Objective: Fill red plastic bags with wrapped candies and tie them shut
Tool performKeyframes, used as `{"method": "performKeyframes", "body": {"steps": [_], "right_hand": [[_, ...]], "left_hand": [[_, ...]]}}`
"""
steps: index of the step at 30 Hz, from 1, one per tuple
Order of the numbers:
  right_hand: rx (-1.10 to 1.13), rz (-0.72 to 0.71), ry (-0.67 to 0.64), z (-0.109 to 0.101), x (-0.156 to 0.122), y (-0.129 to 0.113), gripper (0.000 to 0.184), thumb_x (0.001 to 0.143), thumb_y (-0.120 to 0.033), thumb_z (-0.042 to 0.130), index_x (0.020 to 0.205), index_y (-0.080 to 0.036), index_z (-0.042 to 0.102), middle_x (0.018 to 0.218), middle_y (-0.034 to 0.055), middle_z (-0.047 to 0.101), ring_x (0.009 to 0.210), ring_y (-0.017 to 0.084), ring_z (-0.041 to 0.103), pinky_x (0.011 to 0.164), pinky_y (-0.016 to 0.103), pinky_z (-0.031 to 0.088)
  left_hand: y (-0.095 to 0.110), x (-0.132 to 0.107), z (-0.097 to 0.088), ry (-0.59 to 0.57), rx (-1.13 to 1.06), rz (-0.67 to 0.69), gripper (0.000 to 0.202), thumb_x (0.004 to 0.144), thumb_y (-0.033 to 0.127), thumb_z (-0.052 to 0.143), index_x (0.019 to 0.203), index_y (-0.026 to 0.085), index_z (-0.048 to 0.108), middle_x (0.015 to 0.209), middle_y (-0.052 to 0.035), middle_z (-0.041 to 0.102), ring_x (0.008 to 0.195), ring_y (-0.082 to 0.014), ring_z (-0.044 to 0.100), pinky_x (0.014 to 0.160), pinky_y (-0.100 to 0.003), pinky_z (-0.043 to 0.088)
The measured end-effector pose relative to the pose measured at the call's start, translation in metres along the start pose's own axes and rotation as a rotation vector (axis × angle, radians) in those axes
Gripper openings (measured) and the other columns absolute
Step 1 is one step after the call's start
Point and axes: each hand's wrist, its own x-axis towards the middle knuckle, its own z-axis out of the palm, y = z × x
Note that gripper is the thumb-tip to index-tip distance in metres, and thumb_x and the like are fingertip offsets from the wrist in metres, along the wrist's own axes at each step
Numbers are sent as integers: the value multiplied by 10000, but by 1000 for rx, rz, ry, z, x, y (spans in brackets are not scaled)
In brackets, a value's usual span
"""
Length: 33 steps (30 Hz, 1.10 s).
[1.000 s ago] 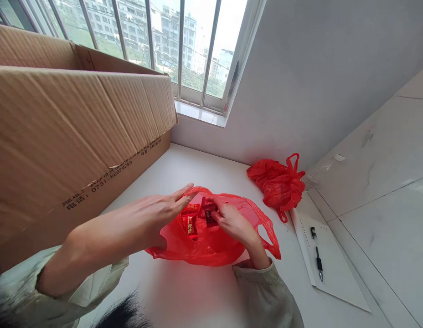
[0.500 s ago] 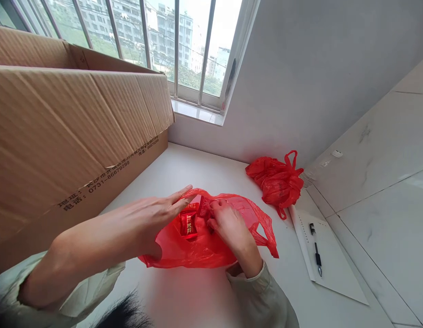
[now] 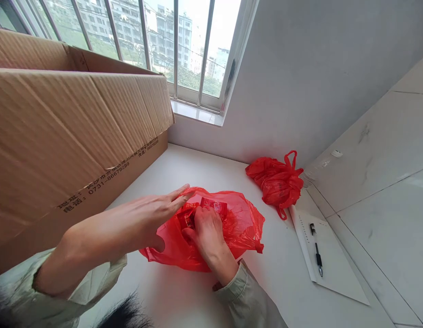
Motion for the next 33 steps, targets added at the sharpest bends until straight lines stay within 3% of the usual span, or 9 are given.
{"method": "performKeyframes", "body": {"steps": [3, 7, 13, 16, 19, 24, 27, 33], "right_hand": [[175, 87, 27, -8, 4, 7, 122, 726, -161, 630, 788, -206, 535, 710, -17, 648, 608, 151, 543, 546, 246, 314], [283, 44, 138, -19, 10, 16, 94, 751, -138, 603, 770, -213, 550, 742, -13, 665, 684, 163, 589, 627, 256, 373], [155, -105, 257, -20, 15, 26, 182, 739, -44, 497, 764, -224, 501, 792, 25, 651, 749, 198, 579, 706, 289, 413], [126, -190, 299, -19, 15, 28, 181, 763, -52, 470, 782, -231, 483, 855, 44, 644, 801, 215, 577, 720, 300, 421], [130, -229, 328, -20, 16, 28, 131, 799, -102, 495, 806, -232, 489, 905, 59, 642, 836, 225, 578, 726, 308, 426], [288, -215, 247, -29, 14, 25, 114, 828, -161, 559, 796, -232, 477, 760, -17, 603, 683, 164, 551, 649, 267, 412], [433, -201, 188, -37, 11, 22, 68, 859, -243, 608, 888, -233, 547, 850, -16, 658, 759, 165, 613, 705, 272, 454], [628, -207, 88, -51, 6, 19, 96, 837, -203, 632, 913, -249, 598, 938, -23, 705, 871, 162, 670, 776, 273, 516]], "left_hand": [[-4, 0, 3, 41, 34, -9, 735, 872, -27, 603, 1522, 146, 306, 1614, -86, 231, 1508, -119, 82, 1216, -290, 223], [-8, 0, 8, 75, 69, -9, 654, 914, 5, 583, 1507, 133, 339, 1604, -101, 264, 1509, -128, 74, 1216, -299, 230], [-9, -1, 8, 99, 39, -5, 620, 903, 0, 592, 1471, 142, 388, 1590, -112, 302, 1502, -155, 160, 1203, -320, 282], [-10, 0, 8, 146, 21, 22, 587, 899, -48, 531, 1439, 153, 423, 1555, -98, 380, 1499, -177, 178, 1191, -345, 306], [-11, 1, 9, 226, 27, 79, 493, 899, -58, 495, 1333, 175, 517, 1440, -82, 525, 1446, -209, 332, 1141, -359, 370], [-6, 14, 8, 339, 134, 96, 259, 913, 7, 497, 1095, 158, 604, 1168, -96, 620, 1109, -244, 589, 908, -363, 499], [-1, 28, 4, 366, 213, 71, 231, 901, -11, 451, 943, 147, 614, 1007, -91, 598, 915, -239, 573, 764, -359, 489], [-3, 40, 0, 421, 150, 138, 236, 898, -9, 485, 757, 159, 572, 871, -54, 569, 872, -208, 522, 725, -308, 451]]}}
